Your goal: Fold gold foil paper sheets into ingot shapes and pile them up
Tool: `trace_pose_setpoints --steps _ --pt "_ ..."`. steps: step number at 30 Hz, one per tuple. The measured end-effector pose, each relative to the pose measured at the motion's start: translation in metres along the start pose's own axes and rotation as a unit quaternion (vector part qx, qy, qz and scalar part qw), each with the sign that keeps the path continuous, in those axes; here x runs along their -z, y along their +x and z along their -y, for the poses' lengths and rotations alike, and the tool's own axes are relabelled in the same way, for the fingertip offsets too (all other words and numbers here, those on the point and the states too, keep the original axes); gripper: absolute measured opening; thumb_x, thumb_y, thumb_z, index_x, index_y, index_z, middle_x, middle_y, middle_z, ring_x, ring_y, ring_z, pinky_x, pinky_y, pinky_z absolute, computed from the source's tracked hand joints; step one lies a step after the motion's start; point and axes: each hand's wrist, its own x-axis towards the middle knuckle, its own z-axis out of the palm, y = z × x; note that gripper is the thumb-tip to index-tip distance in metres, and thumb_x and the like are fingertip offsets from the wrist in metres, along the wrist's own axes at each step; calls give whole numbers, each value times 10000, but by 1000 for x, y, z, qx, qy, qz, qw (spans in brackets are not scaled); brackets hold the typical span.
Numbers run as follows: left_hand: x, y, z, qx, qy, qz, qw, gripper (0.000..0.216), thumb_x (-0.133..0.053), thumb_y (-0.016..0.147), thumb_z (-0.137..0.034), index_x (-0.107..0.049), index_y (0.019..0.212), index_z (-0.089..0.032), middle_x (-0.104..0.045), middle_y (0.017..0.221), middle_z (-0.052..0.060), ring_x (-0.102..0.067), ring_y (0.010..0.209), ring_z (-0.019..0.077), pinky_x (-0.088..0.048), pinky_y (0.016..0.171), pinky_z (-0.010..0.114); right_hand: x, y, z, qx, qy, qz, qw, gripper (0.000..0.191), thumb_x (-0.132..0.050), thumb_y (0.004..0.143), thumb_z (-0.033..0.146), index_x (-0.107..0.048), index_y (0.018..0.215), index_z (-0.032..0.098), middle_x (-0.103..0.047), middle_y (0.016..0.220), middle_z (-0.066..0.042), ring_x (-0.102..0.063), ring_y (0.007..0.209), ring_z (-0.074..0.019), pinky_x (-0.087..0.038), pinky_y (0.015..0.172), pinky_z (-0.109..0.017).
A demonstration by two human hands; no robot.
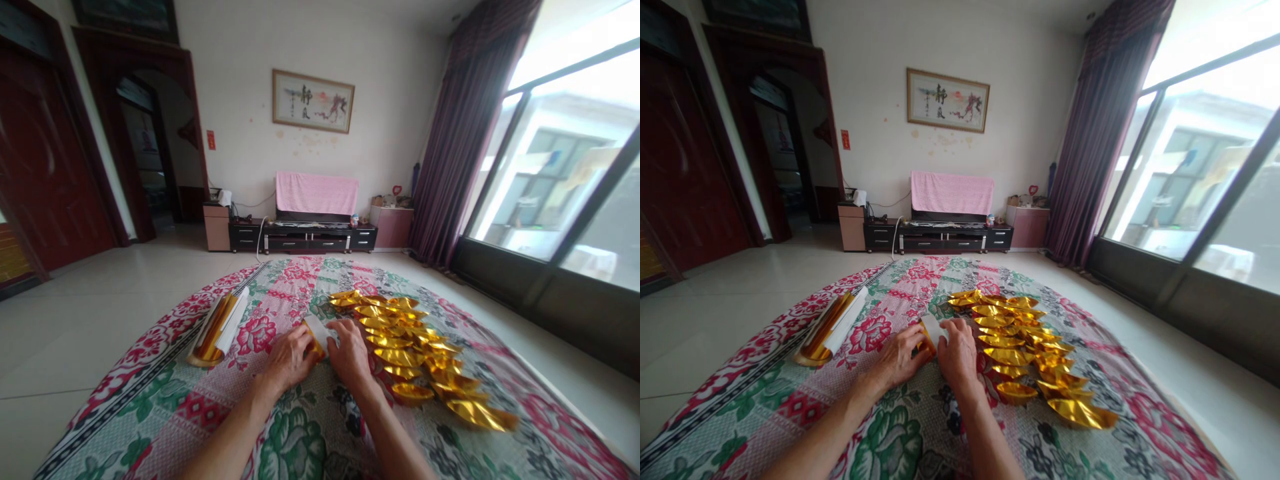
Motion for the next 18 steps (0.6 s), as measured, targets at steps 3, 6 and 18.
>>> trace_pose_setpoints --steps 3,6,18 --pt "-2 0 2 0 2 -5 1000 146 -474 816 -261 -600 779 -195 -560 850 28 -540 806 144 -433 760 250 -1 -1 1 71 35 37 996 242 -461 711 84 -656 771 215 -630 852 -27 -560 831 -158 -391 798 -255" --pt "-3 0 4 0 2 -8 1000 148 -476 810 -257 -604 770 -193 -563 853 34 -539 813 148 -433 756 250 -3 -4 -3 103 52 84 990 228 -471 676 75 -650 657 214 -632 745 -7 -563 734 -131 -392 746 -229" --pt "4 1 18 -3 -49 52 997 316 -483 601 -77 -663 820 -218 -543 1127 34 -531 1017 172 -417 931 278 2 -5 -12 107 65 122 985 277 -466 638 84 -697 666 233 -647 699 -8 -573 719 -128 -392 726 -230"
